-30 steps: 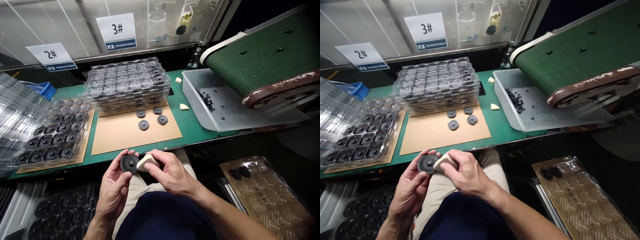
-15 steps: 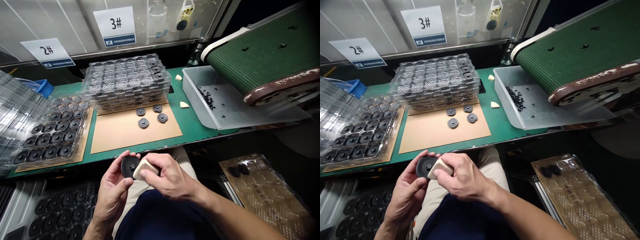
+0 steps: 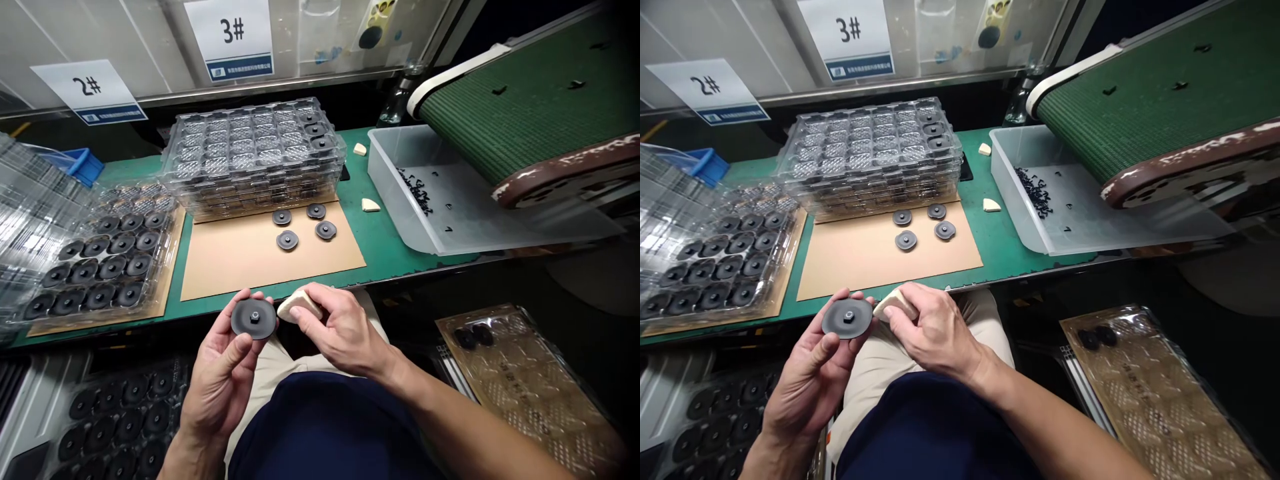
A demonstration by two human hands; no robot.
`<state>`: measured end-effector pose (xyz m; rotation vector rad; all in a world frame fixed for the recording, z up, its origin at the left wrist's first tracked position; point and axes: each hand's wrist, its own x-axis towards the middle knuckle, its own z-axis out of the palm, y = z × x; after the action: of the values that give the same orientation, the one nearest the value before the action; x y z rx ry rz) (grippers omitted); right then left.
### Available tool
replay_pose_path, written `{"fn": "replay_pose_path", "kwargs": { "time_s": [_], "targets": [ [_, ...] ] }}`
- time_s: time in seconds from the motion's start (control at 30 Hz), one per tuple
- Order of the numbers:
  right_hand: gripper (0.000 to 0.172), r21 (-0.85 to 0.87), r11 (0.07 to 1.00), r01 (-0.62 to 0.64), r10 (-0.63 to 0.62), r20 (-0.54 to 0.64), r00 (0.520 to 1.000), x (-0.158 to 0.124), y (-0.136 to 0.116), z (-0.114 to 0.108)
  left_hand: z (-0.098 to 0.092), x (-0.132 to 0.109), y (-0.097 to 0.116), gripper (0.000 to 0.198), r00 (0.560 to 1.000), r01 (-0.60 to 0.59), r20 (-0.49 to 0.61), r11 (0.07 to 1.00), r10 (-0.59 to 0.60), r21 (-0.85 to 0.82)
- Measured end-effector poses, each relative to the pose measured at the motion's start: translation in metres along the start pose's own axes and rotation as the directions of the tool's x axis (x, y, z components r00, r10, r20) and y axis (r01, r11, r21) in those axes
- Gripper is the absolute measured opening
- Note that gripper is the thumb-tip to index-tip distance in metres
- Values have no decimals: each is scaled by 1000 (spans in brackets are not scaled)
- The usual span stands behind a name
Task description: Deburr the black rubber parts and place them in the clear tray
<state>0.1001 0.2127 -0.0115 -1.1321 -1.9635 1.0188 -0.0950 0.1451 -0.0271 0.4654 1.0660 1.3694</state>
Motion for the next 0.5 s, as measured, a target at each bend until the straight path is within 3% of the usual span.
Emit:
{"fn": "replay_pose_path", "kwargs": {
  "time_s": [0.1, 0.27, 0.5],
  "targets": [
    [19, 50, 995, 89, -92, 63, 994, -2, -9, -2, 2, -2, 0, 65, 999, -42, -5, 998, 42, 37],
    [19, -111, 955, 274, -265, 89, 960, -4, -20, -3, 4, -4, 0, 66, 997, -75, -19, 993, 77, 88],
    [20, -195, 952, 235, -228, 60, 972, -6, -25, -1, 5, -5, -1, 66, 996, -84, -1, 995, 84, 60]
  ]
}}
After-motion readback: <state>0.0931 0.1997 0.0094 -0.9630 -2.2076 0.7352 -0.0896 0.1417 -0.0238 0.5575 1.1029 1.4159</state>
